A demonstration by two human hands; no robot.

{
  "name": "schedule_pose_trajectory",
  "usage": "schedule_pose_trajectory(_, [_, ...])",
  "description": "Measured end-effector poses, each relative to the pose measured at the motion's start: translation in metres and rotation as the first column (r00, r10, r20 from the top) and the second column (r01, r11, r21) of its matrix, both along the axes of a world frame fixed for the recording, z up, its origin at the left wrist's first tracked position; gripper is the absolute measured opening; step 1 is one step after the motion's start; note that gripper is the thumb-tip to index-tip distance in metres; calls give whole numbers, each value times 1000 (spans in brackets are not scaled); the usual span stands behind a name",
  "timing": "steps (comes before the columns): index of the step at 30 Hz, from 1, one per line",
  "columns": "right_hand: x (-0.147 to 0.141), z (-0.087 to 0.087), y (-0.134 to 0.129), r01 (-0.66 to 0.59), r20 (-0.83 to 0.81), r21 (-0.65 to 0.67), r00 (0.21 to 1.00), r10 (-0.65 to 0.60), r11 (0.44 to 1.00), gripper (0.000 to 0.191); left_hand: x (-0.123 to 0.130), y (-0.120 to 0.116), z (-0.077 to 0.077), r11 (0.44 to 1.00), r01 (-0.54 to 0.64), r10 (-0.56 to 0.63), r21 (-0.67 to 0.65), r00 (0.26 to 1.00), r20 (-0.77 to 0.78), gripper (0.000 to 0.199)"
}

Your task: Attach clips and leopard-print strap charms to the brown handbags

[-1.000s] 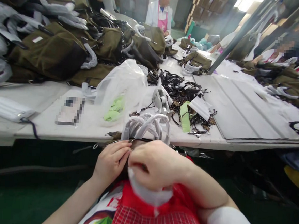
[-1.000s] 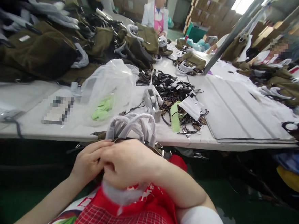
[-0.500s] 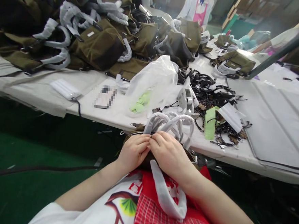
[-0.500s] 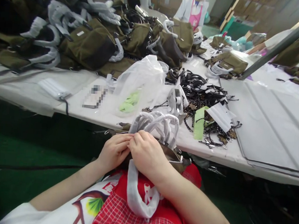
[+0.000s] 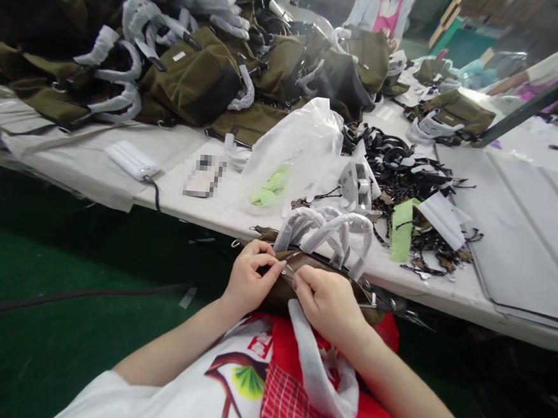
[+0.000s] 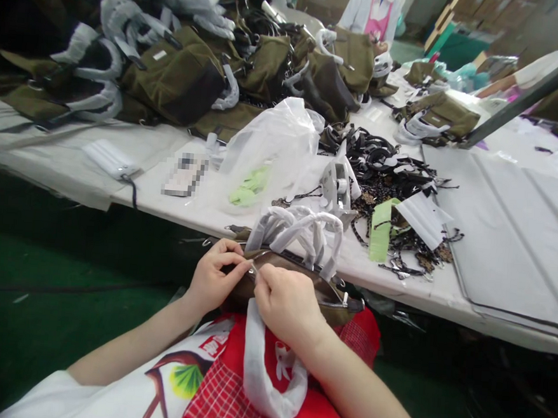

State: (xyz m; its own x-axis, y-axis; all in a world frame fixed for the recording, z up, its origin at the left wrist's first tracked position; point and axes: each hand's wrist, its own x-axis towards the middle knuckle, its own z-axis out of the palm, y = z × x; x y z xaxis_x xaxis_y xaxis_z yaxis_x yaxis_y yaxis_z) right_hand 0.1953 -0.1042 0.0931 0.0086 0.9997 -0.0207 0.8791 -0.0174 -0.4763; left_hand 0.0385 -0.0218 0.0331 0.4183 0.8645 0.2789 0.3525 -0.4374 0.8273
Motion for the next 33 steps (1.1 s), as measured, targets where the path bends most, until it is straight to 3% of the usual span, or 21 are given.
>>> schedule_pose_trajectory(3, [3,-5,5,-25,-174,-138,985,0,990,28,1,3,1,999,15,-15,-46,1000,14,21])
schedule_pose_trajectory(6, [6,-9,10,-7,-271,-191,961,-46,982,26,-1,4,0,998,24,-23,-59,1000,19,20])
schedule_pose_trajectory(14, [7,-15,19,-23,-302,-232,952,-50,973,25,-1,4,1,998,42,-42,-42,999,-4,21])
schedule_pose_trajectory(17, [8,-19,21,-50,-306,-236,952,-25,971,26,-5,7,7,993,118,-118,-14,991,-65,22])
schedule_pose_trajectory(20, [7,-20,21,-77,-242,-231,970,20,970,27,-12,13,15,963,271,-268,-4,950,-159,18])
schedule_pose_trajectory(23, [1,-18,22,-133,-78,-196,990,120,971,27,-18,17,22,930,367,-359,-28,888,-287,17])
schedule_pose_trajectory(27, [-10,-16,27,-205,140,-191,962,233,960,28,-18,21,28,931,362,-337,-40,813,-475,18])
schedule_pose_trajectory(33, [-14,-18,31,-205,166,-194,957,238,959,30,-7,18,38,938,341,-294,-65,679,-673,23])
